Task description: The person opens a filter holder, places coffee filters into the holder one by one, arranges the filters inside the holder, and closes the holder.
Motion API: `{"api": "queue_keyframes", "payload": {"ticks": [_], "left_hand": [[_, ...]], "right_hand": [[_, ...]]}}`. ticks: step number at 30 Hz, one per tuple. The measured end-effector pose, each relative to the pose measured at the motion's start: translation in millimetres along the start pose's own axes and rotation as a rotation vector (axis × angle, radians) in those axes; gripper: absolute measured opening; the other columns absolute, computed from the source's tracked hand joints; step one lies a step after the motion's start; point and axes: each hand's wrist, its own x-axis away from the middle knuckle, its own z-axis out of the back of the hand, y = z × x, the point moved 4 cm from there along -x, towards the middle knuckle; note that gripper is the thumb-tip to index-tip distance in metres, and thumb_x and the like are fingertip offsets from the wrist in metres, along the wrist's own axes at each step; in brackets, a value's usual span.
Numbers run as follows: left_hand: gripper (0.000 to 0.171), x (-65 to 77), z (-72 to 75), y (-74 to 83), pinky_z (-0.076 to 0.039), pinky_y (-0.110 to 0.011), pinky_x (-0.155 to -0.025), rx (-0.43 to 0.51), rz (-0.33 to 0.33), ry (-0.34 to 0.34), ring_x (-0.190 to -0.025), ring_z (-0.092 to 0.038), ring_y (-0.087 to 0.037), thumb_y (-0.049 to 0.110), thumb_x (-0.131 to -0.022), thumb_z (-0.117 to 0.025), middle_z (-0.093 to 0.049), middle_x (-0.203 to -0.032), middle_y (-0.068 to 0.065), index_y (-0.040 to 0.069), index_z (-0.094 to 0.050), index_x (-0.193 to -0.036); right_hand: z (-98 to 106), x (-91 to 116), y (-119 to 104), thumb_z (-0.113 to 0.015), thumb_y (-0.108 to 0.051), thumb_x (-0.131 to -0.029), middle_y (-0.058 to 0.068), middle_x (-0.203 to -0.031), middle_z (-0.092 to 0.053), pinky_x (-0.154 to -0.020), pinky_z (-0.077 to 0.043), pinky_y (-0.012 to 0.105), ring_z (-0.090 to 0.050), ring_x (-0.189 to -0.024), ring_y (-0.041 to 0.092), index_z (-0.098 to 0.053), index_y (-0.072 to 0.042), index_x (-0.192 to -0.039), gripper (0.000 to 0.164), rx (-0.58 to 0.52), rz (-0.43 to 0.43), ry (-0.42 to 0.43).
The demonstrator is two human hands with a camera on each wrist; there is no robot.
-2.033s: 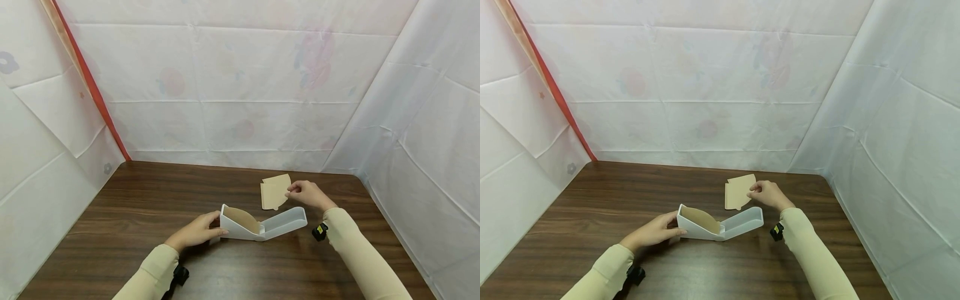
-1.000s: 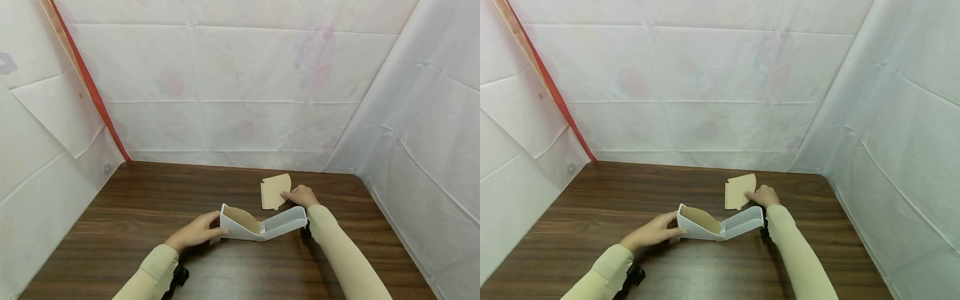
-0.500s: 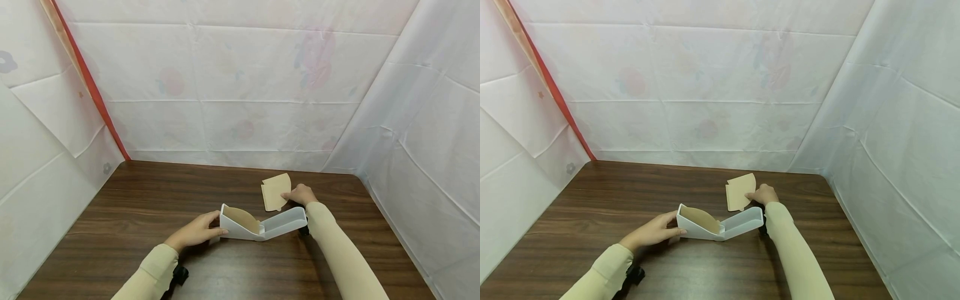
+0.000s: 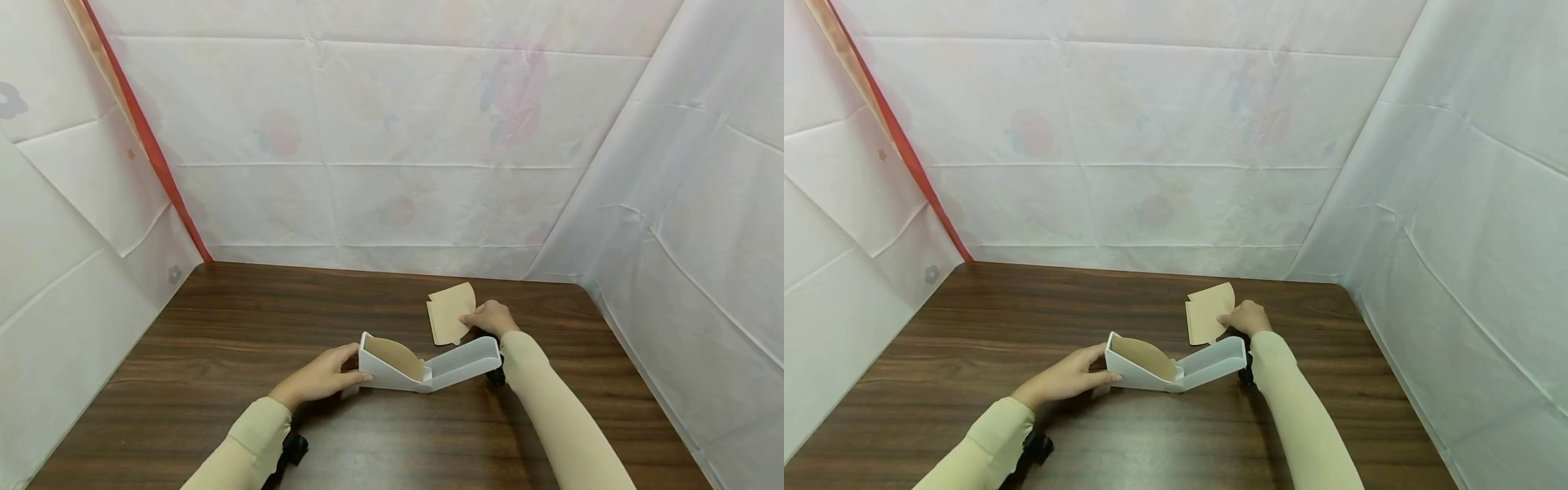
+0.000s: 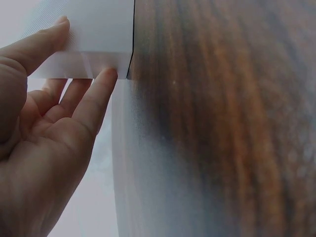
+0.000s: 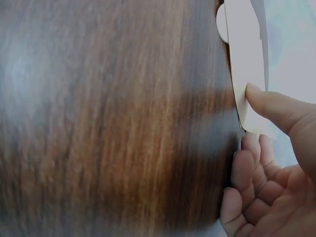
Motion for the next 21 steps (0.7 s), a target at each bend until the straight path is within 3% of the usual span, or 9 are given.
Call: {"api": "queue_keyframes", "payload": {"ticks": [3,7,11,16,21], "left_hand": [[0.036,-0.5,-0.1,-0.4,-0.052,-0.034,-0.087,0.002,-0.002,-0.003,-0.109,-0.063,-0.022,0.022,-0.097,-0.07,-0.067,-0.12,-0.003,0.009,-0.057,-0.129],[0.036,-0.5,-0.5,-0.2,-0.052,-0.035,-0.087,0.015,0.006,-0.008,-0.11,-0.062,-0.022,0.023,-0.097,-0.07,-0.067,-0.12,-0.002,0.009,-0.057,-0.128],[0.036,-0.9,-0.8,-0.6,-0.052,-0.035,-0.087,0.012,0.004,-0.007,-0.11,-0.063,-0.023,0.021,-0.097,-0.07,-0.067,-0.12,-0.003,0.008,-0.057,-0.128],[0.036,-1.0,-0.9,0.2,-0.052,-0.034,-0.087,0.017,0.005,-0.004,-0.109,-0.063,-0.023,0.021,-0.097,-0.07,-0.067,-0.12,-0.003,0.008,-0.057,-0.128],[0.036,-0.9,-1.2,-0.5,-0.052,-0.033,-0.086,0.015,0.005,0.0,-0.109,-0.063,-0.023,0.021,-0.097,-0.07,-0.067,-0.119,-0.003,0.008,-0.057,-0.128]], "right_hand": [[0.3,-0.6,1.8,-0.076,-0.034,-0.09,-0.003,-0.058,-0.04,-0.059,-0.035,0.031,-0.034,-0.059,0.015,-0.049,-0.014,-0.055,0.048,-0.024,0.016,0.008],[2.6,0.9,3.5,-0.078,-0.03,-0.088,0.002,-0.079,-0.063,-0.067,-0.044,0.033,-0.05,-0.072,0.019,-0.069,-0.008,-0.068,0.032,-0.047,0.032,0.035],[2.5,2.1,5.2,-0.077,-0.027,-0.089,0.008,-0.094,-0.068,-0.073,-0.046,0.037,-0.054,-0.081,0.023,-0.076,-0.003,-0.085,0.025,-0.081,0.03,0.034],[2.2,5.6,4.1,-0.075,-0.026,-0.091,0.009,-0.091,-0.065,-0.073,-0.046,0.038,-0.054,-0.08,0.023,-0.072,-0.001,-0.091,0.025,-0.092,0.034,0.033],[1.2,7.1,4.0,-0.073,-0.028,-0.093,0.005,-0.08,-0.061,-0.068,-0.042,0.034,-0.05,-0.073,0.02,-0.069,-0.003,-0.087,0.026,-0.11,0.031,0.016]]}}
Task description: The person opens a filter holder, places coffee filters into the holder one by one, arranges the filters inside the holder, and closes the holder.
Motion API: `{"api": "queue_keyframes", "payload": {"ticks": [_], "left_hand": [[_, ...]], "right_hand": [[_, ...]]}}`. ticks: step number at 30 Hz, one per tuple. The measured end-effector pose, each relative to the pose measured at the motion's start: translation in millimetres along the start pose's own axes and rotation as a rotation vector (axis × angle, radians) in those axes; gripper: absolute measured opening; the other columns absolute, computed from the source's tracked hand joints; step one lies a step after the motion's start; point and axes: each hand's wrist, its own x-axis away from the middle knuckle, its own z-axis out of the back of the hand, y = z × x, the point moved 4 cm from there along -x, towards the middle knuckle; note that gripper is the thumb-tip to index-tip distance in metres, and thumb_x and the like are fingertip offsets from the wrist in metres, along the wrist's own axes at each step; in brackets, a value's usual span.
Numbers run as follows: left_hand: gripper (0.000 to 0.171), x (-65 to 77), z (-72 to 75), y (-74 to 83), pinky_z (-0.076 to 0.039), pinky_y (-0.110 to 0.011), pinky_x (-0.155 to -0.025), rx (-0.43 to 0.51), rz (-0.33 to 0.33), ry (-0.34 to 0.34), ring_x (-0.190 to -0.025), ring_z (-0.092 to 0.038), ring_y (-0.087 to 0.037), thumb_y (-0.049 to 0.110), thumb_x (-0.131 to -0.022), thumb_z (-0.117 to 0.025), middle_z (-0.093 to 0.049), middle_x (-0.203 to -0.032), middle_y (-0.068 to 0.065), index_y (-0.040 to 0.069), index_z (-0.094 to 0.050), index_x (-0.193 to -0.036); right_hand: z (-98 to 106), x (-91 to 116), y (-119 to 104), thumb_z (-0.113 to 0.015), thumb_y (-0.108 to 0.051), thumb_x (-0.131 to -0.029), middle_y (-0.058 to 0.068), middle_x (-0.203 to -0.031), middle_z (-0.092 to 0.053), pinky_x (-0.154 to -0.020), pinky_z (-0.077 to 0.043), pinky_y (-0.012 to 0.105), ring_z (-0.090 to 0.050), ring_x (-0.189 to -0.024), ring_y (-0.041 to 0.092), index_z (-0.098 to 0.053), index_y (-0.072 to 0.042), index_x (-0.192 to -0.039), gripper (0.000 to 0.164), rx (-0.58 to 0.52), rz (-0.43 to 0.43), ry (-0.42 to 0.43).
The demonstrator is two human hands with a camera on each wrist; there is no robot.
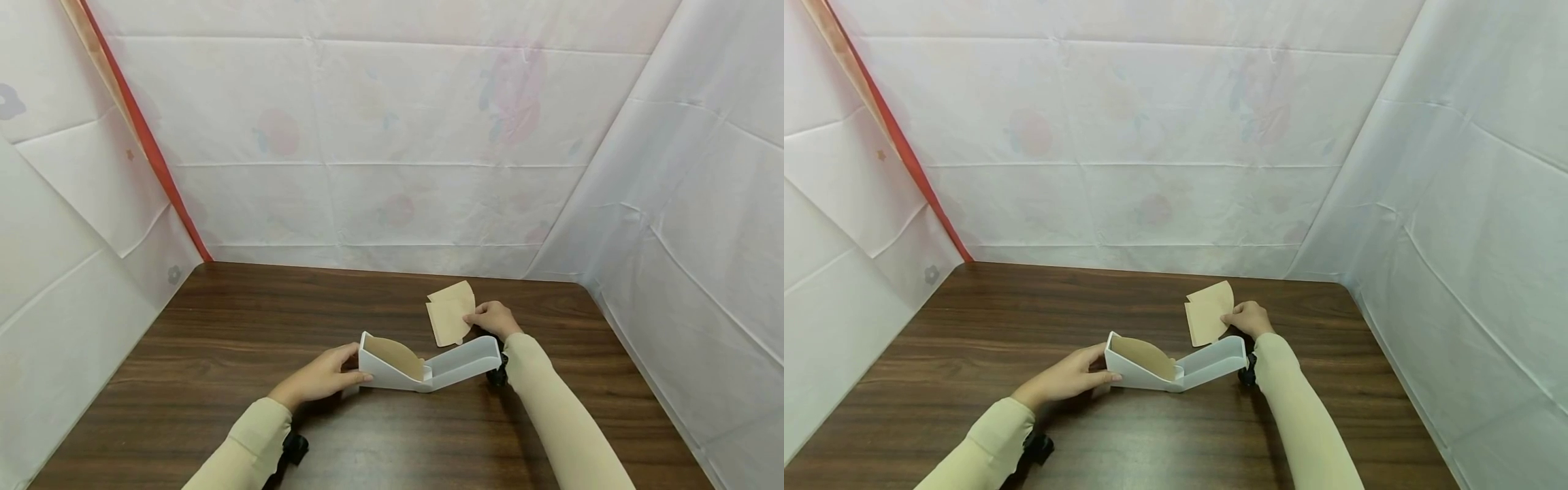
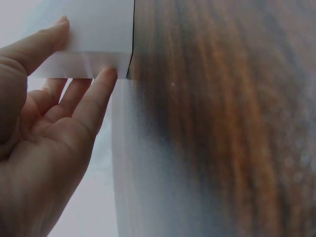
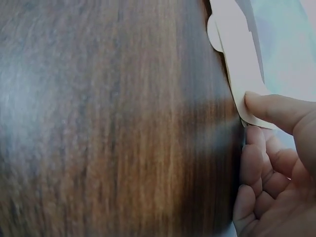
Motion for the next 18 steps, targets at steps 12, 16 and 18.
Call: {"api": "queue_keyframes", "payload": {"ticks": [12,16,18], "left_hand": [[0.036,-0.4,-0.2,-4.1,-0.052,-0.032,-0.087,-0.03,0.0,-0.002,-0.109,-0.063,-0.019,0.027,-0.097,-0.07,-0.067,-0.12,-0.001,0.011,-0.058,-0.127],[0.036,-0.4,0.0,-3.7,-0.052,-0.032,-0.087,-0.024,-0.013,-0.003,-0.109,-0.063,-0.02,0.026,-0.097,-0.07,-0.068,-0.12,-0.002,0.01,-0.058,-0.127],[0.036,-0.4,0.2,-4.3,-0.052,-0.032,-0.087,-0.024,-0.012,-0.002,-0.109,-0.063,-0.02,0.026,-0.097,-0.07,-0.068,-0.119,-0.003,0.009,-0.058,-0.127]], "right_hand": [[1.9,-1.6,8.5,-0.066,-0.02,-0.096,0.01,-0.095,-0.065,-0.082,-0.049,0.041,-0.059,-0.086,0.024,-0.068,-0.001,-0.098,0.019,-0.17,-0.015,-0.083],[4.6,-1.2,9.1,-0.063,-0.019,-0.098,0.016,-0.108,-0.065,-0.09,-0.048,0.048,-0.064,-0.096,0.031,-0.066,0.001,-0.107,0.022,-0.195,-0.005,-0.103],[5.9,-1.3,9.2,-0.062,-0.019,-0.099,0.017,-0.109,-0.065,-0.088,-0.049,0.047,-0.065,-0.096,0.031,-0.065,0.002,-0.109,0.024,-0.208,0.0,-0.1]]}}
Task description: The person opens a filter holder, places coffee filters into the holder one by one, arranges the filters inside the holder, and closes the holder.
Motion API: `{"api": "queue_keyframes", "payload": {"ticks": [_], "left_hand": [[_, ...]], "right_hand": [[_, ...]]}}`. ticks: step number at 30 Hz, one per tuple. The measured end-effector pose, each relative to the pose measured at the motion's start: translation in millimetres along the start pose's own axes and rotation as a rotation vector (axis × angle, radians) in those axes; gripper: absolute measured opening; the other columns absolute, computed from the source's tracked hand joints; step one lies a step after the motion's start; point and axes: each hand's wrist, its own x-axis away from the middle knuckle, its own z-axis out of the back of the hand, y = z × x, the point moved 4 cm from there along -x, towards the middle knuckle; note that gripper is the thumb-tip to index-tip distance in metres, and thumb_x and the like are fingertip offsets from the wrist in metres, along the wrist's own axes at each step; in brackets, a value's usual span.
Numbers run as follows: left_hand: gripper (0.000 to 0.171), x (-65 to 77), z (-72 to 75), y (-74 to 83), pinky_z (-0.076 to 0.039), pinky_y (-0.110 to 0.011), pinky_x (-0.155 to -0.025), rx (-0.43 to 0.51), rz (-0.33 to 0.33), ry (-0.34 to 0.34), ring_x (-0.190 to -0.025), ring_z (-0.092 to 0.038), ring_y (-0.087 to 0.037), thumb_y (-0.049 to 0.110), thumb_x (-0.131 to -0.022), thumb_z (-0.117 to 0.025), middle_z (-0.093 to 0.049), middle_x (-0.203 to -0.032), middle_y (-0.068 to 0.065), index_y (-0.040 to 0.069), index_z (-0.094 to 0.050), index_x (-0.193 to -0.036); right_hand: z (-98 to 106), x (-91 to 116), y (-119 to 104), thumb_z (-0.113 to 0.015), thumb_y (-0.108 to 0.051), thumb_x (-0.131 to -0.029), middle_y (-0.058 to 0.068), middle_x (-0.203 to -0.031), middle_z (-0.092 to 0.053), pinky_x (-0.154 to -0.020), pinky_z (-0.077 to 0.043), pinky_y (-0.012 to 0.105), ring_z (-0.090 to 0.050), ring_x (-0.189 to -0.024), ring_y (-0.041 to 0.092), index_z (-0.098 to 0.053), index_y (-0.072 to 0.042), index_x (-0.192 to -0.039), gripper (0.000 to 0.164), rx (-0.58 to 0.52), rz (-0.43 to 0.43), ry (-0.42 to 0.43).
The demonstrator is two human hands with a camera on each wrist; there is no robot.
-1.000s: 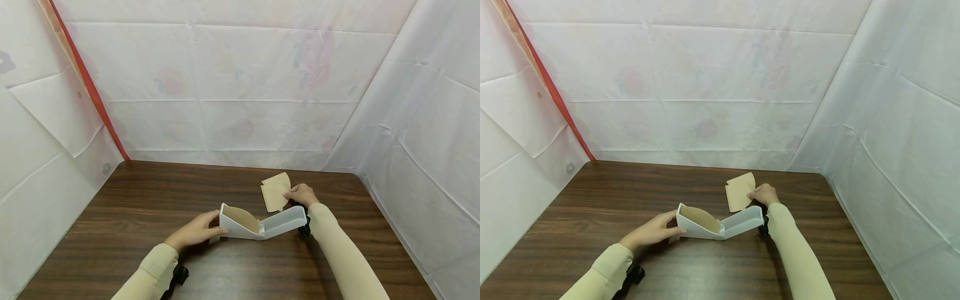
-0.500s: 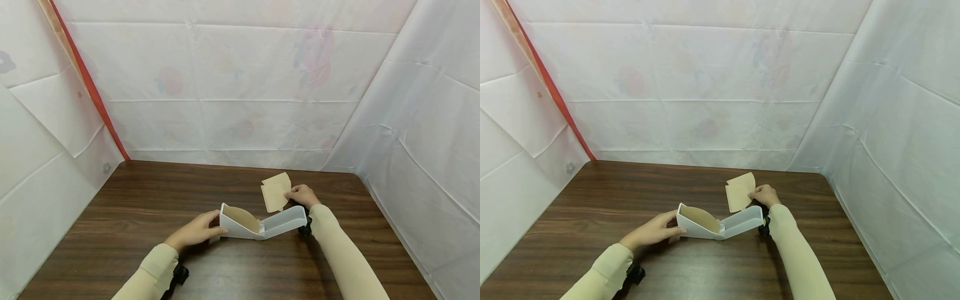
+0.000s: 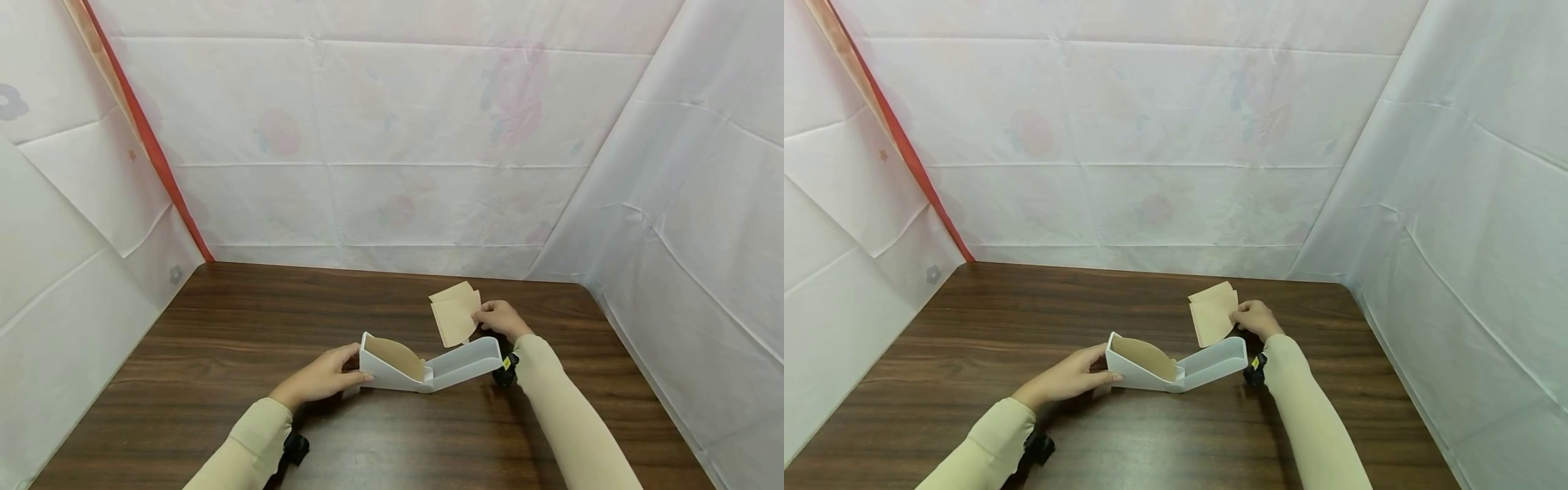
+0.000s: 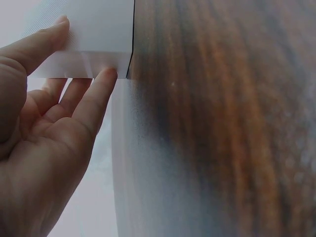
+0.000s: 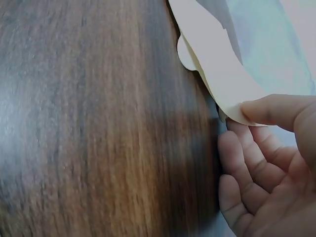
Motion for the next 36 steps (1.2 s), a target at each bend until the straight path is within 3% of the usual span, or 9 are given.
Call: {"api": "queue_keyframes", "payload": {"ticks": [5,9,15,28,36], "left_hand": [[0.036,0.2,-0.2,-0.9,-0.052,-0.032,-0.087,-0.01,0.013,0.005,-0.108,-0.063,-0.019,0.027,-0.097,-0.07,-0.068,-0.119,-0.002,0.01,-0.058,-0.127],[0.037,0.2,0.3,-0.9,-0.052,-0.032,-0.088,-0.011,0.025,0.002,-0.109,-0.063,-0.018,0.028,-0.097,-0.07,-0.067,-0.119,0.001,0.012,-0.058,-0.128],[0.038,-0.6,1.6,-1.1,-0.051,-0.033,-0.089,-0.004,0.029,-0.003,-0.111,-0.062,-0.018,0.029,-0.097,-0.07,-0.067,-0.121,0.002,0.014,-0.057,-0.129],[0.036,-1.5,1.0,0.1,-0.052,-0.034,-0.088,-0.011,-0.005,-0.004,-0.109,-0.063,-0.019,0.027,-0.098,-0.069,-0.067,-0.121,-0.002,0.01,-0.058,-0.128],[0.036,-0.1,0.5,3.7,-0.051,-0.036,-0.089,0.005,0.01,-0.002,-0.111,-0.062,-0.021,0.024,-0.098,-0.069,-0.067,-0.121,-0.002,0.009,-0.058,-0.128]], "right_hand": [[3.3,-0.1,0.9,-0.062,-0.017,-0.099,0.015,-0.103,-0.067,-0.077,-0.052,0.036,-0.066,-0.089,0.024,-0.062,0.005,-0.113,0.026,-0.084,0.015,0.028],[6.0,1.1,-0.7,-0.061,-0.014,-0.098,0.016,-0.1,-0.067,-0.075,-0.055,0.034,-0.065,-0.087,0.022,-0.059,0.008,-0.114,0.027,-0.143,0.075,0.054],[9.4,4.0,-5.7,-0.06,-0.016,-0.101,0.017,-0.104,-0.067,-0.079,-0.056,0.036,-0.065,-0.09,0.023,-0.058,0.008,-0.115,0.028,-0.147,0.14,0.071],[17.2,7.5,-13.1,-0.063,-0.023,-0.101,0.017,-0.106,-0.067,-0.086,-0.055,0.044,-0.066,-0.09,0.023,-0.06,0.007,-0.122,0.036,-0.155,0.194,0.094],[19.4,11.1,-17.7,-0.065,-0.029,-0.1,0.016,-0.109,-0.067,-0.087,-0.054,0.046,-0.067,-0.088,0.022,-0.061,0.005,-0.126,0.043,-0.179,0.226,0.095]]}}
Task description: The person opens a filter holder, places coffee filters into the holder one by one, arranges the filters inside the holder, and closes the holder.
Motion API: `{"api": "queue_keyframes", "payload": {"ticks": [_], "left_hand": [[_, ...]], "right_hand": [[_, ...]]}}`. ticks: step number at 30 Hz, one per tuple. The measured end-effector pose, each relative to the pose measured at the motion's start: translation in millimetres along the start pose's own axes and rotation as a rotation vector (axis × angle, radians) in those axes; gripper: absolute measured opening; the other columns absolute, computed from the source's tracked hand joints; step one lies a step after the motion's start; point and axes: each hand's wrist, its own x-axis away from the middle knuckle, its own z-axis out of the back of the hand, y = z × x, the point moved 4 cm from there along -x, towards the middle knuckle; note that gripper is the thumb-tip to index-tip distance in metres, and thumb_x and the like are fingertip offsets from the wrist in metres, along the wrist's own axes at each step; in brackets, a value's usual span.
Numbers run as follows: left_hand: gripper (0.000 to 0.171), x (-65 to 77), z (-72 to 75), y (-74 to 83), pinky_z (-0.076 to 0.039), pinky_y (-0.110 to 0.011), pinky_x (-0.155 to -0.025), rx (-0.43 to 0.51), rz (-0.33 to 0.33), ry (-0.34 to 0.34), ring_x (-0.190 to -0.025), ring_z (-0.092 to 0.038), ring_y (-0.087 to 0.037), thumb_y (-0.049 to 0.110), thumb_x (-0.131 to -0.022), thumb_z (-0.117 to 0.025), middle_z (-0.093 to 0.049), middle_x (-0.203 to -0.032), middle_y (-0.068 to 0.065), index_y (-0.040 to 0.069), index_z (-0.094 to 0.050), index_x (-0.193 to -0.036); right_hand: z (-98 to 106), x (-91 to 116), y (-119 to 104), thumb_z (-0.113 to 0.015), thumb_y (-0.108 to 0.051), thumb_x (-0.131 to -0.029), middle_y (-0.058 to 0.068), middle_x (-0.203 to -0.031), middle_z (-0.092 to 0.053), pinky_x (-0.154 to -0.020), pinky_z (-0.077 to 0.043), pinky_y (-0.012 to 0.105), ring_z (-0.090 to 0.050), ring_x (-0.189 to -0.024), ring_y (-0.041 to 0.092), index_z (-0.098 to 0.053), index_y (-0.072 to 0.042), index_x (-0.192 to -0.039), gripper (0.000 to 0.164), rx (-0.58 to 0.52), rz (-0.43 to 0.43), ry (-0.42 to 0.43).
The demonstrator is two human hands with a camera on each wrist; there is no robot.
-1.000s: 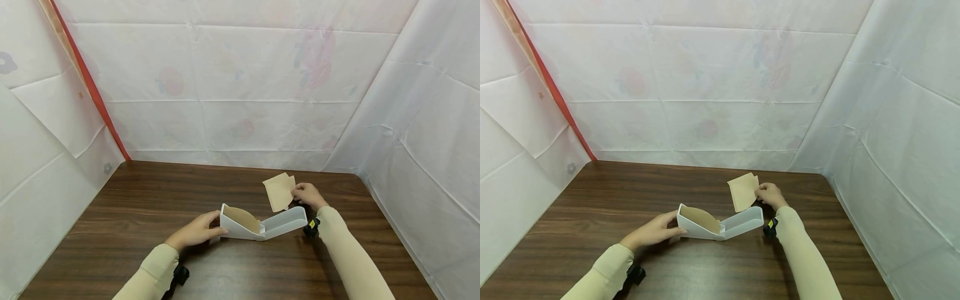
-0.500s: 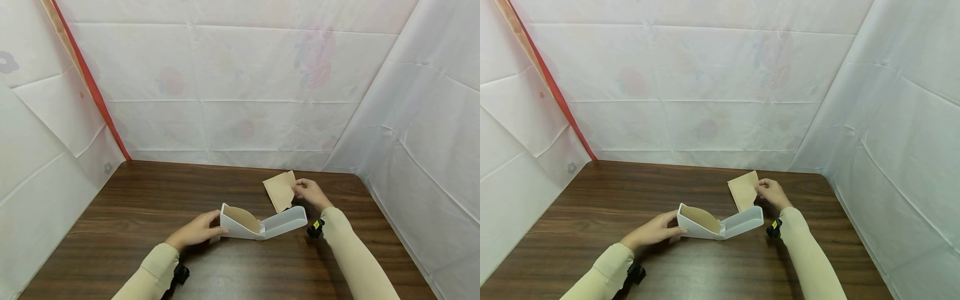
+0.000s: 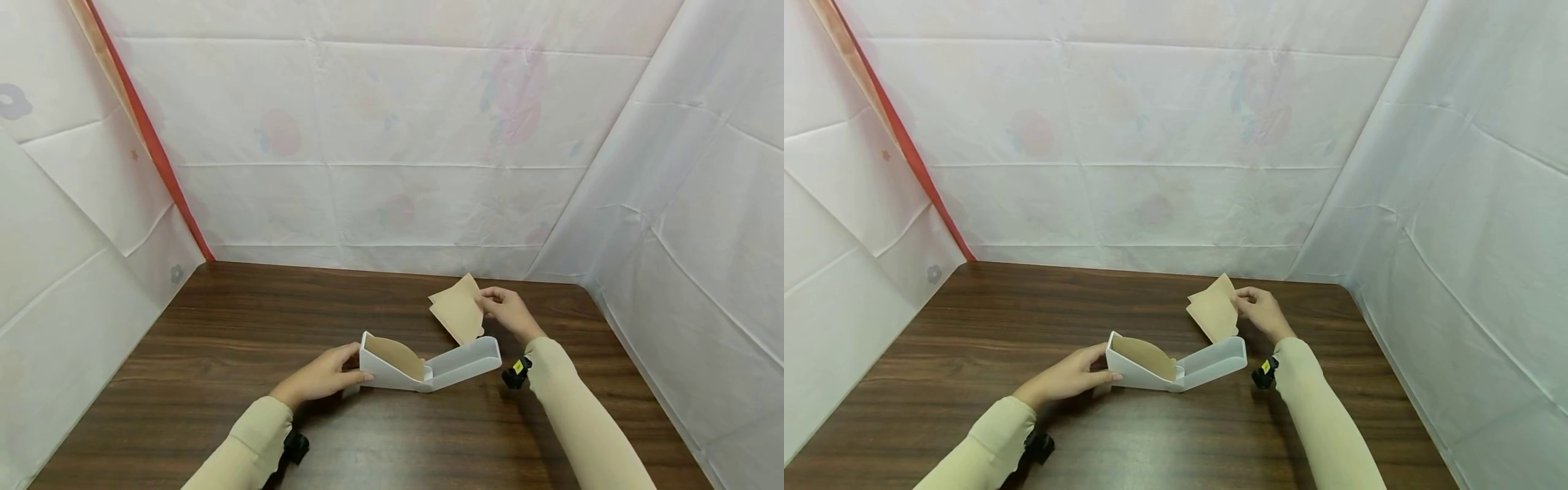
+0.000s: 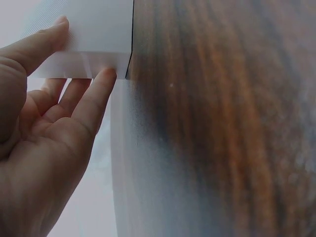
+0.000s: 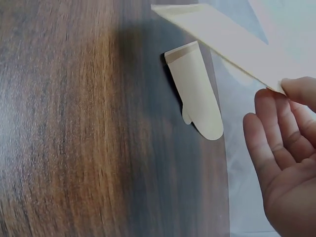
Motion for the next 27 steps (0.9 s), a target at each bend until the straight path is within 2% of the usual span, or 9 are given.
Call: {"api": "queue_keyframes", "payload": {"ticks": [5,12,15,21,27], "left_hand": [[0.036,0.4,0.4,0.6,-0.052,-0.035,-0.088,0.0,0.001,0.002,-0.111,-0.062,-0.022,0.023,-0.097,-0.069,-0.066,-0.122,-0.002,0.01,-0.057,-0.128],[0.035,0.0,1.0,-0.8,-0.052,-0.033,-0.085,-0.006,0.0,0.007,-0.108,-0.063,-0.021,0.021,-0.097,-0.07,-0.067,-0.12,-0.003,0.008,-0.057,-0.127],[0.035,0.1,0.8,-1.0,-0.052,-0.032,-0.085,-0.008,0.001,0.01,-0.108,-0.063,-0.021,0.021,-0.097,-0.07,-0.067,-0.12,-0.002,0.008,-0.057,-0.127],[0.036,0.4,0.9,-0.5,-0.052,-0.033,-0.086,-0.006,0.006,0.014,-0.108,-0.063,-0.02,0.023,-0.097,-0.07,-0.067,-0.12,-0.002,0.009,-0.058,-0.127],[0.036,0.5,-0.1,-1.1,-0.052,-0.033,-0.087,-0.004,0.006,0.014,-0.109,-0.063,-0.02,0.023,-0.097,-0.07,-0.067,-0.12,-0.002,0.009,-0.058,-0.128]], "right_hand": [[0.8,2.2,-7.8,-0.067,-0.037,-0.098,0.013,-0.103,-0.069,-0.085,-0.054,0.049,-0.068,-0.086,0.025,-0.065,-0.001,-0.124,0.045,-0.029,0.018,0.03],[1.7,5.0,-19.8,-0.07,-0.042,-0.095,0.012,-0.099,-0.069,-0.091,-0.049,0.057,-0.065,-0.088,0.027,-0.068,-0.004,-0.119,0.045,-0.043,0.052,0.067],[1.7,7.5,-26.6,-0.07,-0.04,-0.095,0.012,-0.099,-0.069,-0.089,-0.051,0.055,-0.066,-0.088,0.026,-0.068,-0.004,-0.117,0.042,-0.042,0.078,0.074],[3.6,12.5,-43.2,-0.068,-0.039,-0.097,0.012,-0.098,-0.069,-0.078,-0.056,0.043,-0.065,-0.086,0.025,-0.07,-0.006,-0.116,0.038,-0.007,0.151,0.067],[4.7,18.6,-61.2,-0.067,-0.04,-0.098,0.011,-0.096,-0.069,-0.073,-0.055,0.04,-0.064,-0.083,0.024,-0.07,-0.007,-0.117,0.038,0.014,0.204,0.056]]}}
